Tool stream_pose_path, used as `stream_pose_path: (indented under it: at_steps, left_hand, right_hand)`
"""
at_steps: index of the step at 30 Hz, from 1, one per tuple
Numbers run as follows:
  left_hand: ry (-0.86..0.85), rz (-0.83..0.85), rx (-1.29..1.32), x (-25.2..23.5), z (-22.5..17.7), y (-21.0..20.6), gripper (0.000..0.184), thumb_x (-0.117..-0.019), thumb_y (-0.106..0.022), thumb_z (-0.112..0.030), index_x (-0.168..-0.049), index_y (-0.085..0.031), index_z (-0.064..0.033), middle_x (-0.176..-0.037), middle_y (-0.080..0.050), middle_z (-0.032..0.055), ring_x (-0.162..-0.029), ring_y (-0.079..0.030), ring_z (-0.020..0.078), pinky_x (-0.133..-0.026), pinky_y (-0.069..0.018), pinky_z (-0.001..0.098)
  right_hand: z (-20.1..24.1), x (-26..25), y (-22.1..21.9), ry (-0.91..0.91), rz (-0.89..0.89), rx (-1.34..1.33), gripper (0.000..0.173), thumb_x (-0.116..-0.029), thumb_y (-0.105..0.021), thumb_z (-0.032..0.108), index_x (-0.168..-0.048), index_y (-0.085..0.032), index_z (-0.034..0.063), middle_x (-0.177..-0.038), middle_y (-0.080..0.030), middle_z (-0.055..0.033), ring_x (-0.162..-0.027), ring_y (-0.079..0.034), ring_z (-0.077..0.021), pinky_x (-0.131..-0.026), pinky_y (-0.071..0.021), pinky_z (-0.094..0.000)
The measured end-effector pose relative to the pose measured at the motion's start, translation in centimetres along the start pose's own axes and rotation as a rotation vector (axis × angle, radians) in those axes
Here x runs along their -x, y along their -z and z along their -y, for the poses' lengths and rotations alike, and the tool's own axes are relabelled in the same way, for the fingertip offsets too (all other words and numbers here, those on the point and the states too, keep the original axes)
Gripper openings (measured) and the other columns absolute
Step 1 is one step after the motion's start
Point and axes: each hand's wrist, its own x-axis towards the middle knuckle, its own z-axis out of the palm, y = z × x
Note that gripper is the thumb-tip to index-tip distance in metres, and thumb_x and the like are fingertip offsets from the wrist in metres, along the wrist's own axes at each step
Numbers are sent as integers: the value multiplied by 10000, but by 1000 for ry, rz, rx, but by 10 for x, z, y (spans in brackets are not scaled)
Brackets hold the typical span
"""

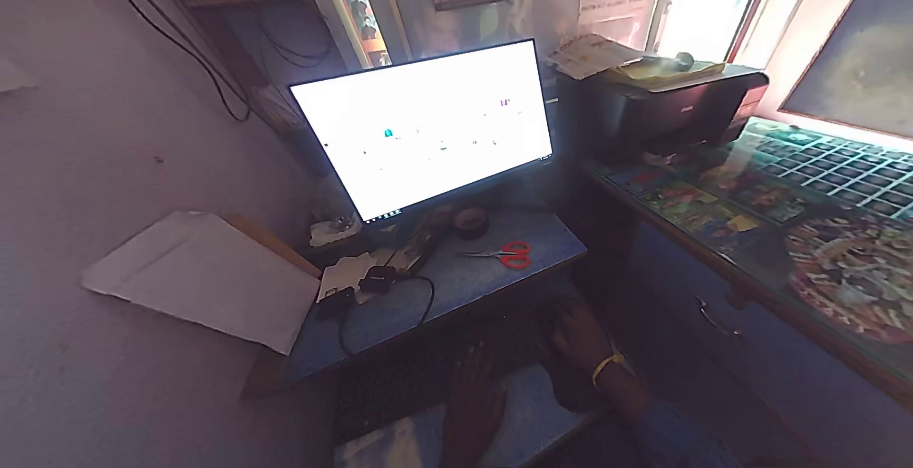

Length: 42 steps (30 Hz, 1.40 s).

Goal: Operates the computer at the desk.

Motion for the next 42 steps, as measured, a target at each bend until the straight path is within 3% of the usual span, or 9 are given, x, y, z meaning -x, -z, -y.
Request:
stream_pose_path:
  at_steps: [16,42]
  left_hand:
    - [-17,-3,-36,1,2,-3,648,-1027,-369,-575,-1447,-580,-129,-1611,-427,84,-1507,-372,288,-1225,-279,538]
    - [5,33,-56,1,-2,-1,662,-1028,-356,-587,-1458,-568,-130,-1623,-409,80,-1518,-351,285,-1234,-268,527]
  right_hand:
    - [2,2,5,-17,9,-10,554,-937,-581,357,-1454,-583,159,-1519,-522,-131,-1430,-469,-309,-1175,-393,-461]
    - [-3,4,-1,69,-45,18,471,-911,-607,376,-1327,-684,170,-1491,-558,-89,-1407,-496,-288,-1146,-431,-457]
